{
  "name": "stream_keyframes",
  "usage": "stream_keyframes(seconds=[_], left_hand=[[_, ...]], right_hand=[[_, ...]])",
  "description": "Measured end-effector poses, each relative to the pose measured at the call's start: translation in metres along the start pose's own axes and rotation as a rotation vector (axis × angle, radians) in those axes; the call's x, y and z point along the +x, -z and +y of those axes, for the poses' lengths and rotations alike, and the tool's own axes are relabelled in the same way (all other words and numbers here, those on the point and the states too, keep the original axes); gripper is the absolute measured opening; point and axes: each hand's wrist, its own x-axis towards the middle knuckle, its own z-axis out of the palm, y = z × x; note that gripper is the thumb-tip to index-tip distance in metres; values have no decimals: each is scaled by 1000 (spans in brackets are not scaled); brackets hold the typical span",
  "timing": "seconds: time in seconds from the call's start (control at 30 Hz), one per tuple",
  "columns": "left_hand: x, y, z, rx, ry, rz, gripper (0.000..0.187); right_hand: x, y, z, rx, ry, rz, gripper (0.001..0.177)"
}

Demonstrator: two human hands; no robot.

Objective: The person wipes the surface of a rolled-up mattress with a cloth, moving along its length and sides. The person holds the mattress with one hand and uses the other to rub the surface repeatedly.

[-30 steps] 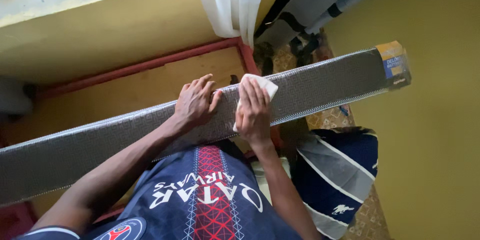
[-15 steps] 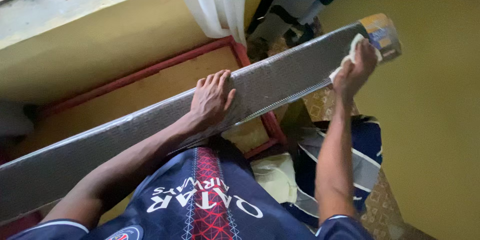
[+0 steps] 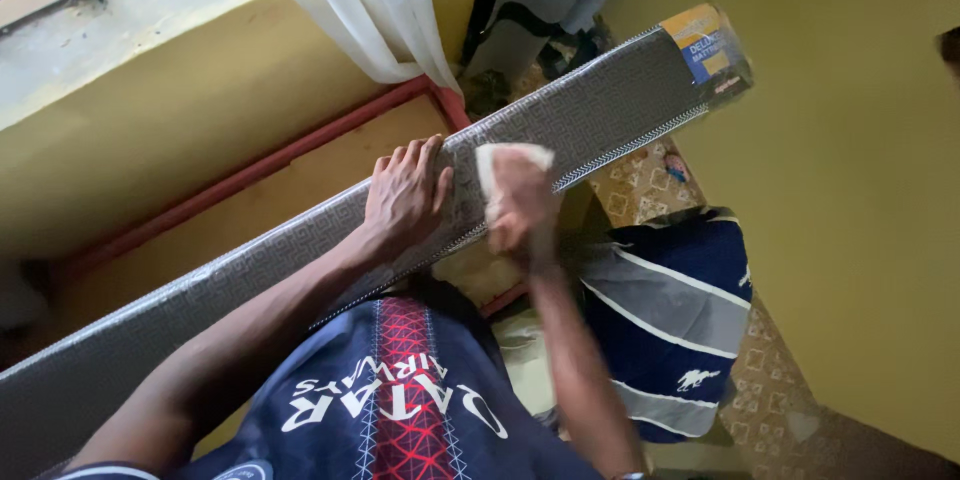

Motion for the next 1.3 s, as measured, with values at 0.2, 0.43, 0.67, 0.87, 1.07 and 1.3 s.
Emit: stream_keyframes(seconds=[0.2, 0.43, 0.67, 0.87, 1.07, 1.3], left_hand=[[1, -1, 4, 24, -6, 28, 51], [1, 1, 8, 46, 10, 18, 53], [4, 4, 11, 54, 0, 32, 53], [5, 6, 14, 55, 25, -3, 53], [3, 4, 13, 34, 7, 19, 52], [3, 3, 9, 36, 14, 9, 53]], right_hand=[[-3, 88, 199, -344, -122, 180, 45], [7, 125, 346, -437, -650, 301, 45], [-12, 61, 237, -350, -824, 407, 62], [-29, -8, 20, -293, -500, 95, 65], [11, 21, 39, -280, -262, -155, 53], [89, 94, 264, -793, -175, 5, 36]])
